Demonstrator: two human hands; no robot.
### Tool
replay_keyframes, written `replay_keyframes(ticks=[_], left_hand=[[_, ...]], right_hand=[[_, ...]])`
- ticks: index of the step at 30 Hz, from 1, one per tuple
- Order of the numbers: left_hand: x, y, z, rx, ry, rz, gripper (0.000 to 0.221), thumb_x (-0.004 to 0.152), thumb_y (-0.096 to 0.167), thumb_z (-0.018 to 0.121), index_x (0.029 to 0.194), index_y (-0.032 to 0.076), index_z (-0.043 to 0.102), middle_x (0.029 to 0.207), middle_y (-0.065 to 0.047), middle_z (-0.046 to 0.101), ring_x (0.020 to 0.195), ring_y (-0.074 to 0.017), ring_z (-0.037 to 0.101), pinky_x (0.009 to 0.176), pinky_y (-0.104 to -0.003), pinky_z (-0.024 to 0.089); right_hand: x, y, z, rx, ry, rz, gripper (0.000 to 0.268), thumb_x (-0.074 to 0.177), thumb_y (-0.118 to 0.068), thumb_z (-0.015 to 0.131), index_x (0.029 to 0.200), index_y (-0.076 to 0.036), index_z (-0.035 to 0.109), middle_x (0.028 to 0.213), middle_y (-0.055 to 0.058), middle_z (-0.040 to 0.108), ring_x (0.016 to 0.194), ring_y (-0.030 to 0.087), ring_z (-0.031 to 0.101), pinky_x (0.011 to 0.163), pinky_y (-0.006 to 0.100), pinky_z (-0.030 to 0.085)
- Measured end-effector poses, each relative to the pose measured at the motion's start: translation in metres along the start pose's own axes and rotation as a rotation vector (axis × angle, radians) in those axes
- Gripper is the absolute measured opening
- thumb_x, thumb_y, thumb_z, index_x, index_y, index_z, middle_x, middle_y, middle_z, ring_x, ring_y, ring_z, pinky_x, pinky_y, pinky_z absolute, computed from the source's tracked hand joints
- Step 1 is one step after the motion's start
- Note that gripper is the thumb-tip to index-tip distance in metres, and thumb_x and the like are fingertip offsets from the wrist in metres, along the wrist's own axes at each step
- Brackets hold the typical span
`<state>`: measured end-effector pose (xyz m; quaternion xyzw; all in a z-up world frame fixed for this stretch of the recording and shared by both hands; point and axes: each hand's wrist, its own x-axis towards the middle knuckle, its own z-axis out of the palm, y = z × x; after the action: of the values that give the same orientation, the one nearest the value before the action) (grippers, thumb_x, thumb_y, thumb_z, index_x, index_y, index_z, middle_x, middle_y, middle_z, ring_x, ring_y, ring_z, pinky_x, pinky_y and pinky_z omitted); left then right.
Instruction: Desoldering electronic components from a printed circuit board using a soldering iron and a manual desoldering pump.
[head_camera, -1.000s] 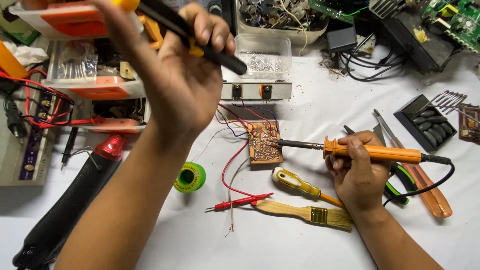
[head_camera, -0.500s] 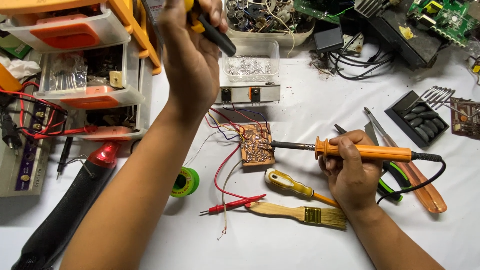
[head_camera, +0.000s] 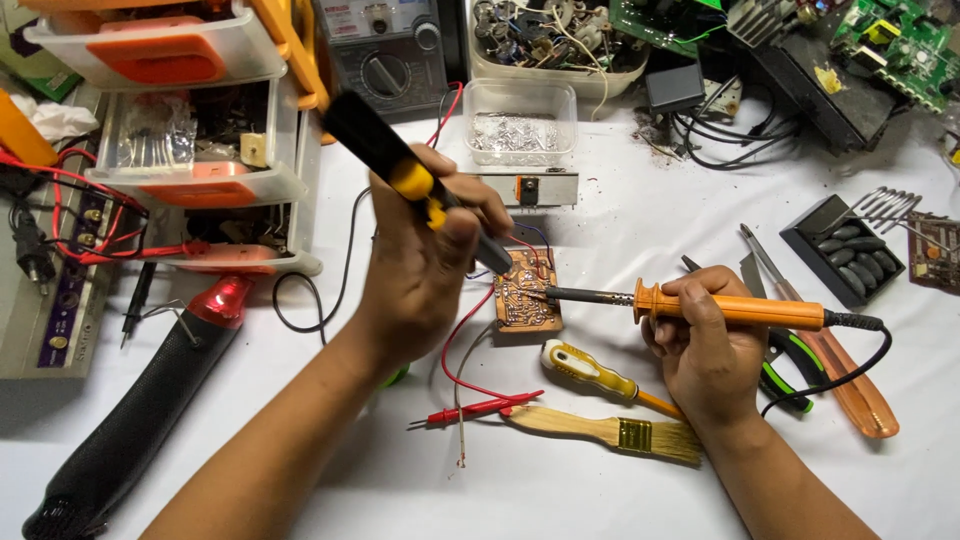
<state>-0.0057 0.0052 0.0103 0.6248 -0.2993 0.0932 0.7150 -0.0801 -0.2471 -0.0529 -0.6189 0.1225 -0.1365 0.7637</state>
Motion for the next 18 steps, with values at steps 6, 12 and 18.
replay_keyframes(ticks=[6, 12, 18], left_hand=[[-0.011, -0.019, -0.002, 0.016, -0.055, 0.024, 0.033, 0.114, 0.035, 0.039, 0.13, 0.008, 0.028, 0.094, -0.01, 0.058, 0.089, -0.0204, 0.063, 0.093, -0.037, 0.056], [-0.015, -0.021, -0.004, 0.002, -0.094, -0.094, 0.039, 0.112, 0.041, 0.036, 0.131, 0.008, 0.028, 0.101, -0.008, 0.059, 0.095, -0.0187, 0.064, 0.084, -0.033, 0.058], [-0.014, -0.02, -0.005, 0.153, -0.144, -0.047, 0.028, 0.113, 0.035, 0.034, 0.128, 0.011, 0.034, 0.104, -0.006, 0.057, 0.113, -0.0191, 0.053, 0.105, -0.036, 0.048]], right_hand=[[0.001, 0.003, -0.001, -0.031, 0.005, 0.015, 0.019, 0.102, -0.025, 0.056, 0.091, -0.009, 0.057, 0.054, 0.002, 0.045, 0.05, 0.012, 0.049, 0.053, 0.026, 0.046], [0.001, 0.005, -0.005, -0.039, 0.021, 0.021, 0.019, 0.102, -0.025, 0.056, 0.091, -0.01, 0.057, 0.051, 0.002, 0.045, 0.047, 0.011, 0.048, 0.053, 0.027, 0.049], [0.0, 0.005, -0.004, -0.047, -0.014, -0.017, 0.019, 0.101, -0.026, 0.056, 0.091, -0.01, 0.058, 0.052, 0.001, 0.045, 0.047, 0.01, 0.047, 0.05, 0.025, 0.044]])
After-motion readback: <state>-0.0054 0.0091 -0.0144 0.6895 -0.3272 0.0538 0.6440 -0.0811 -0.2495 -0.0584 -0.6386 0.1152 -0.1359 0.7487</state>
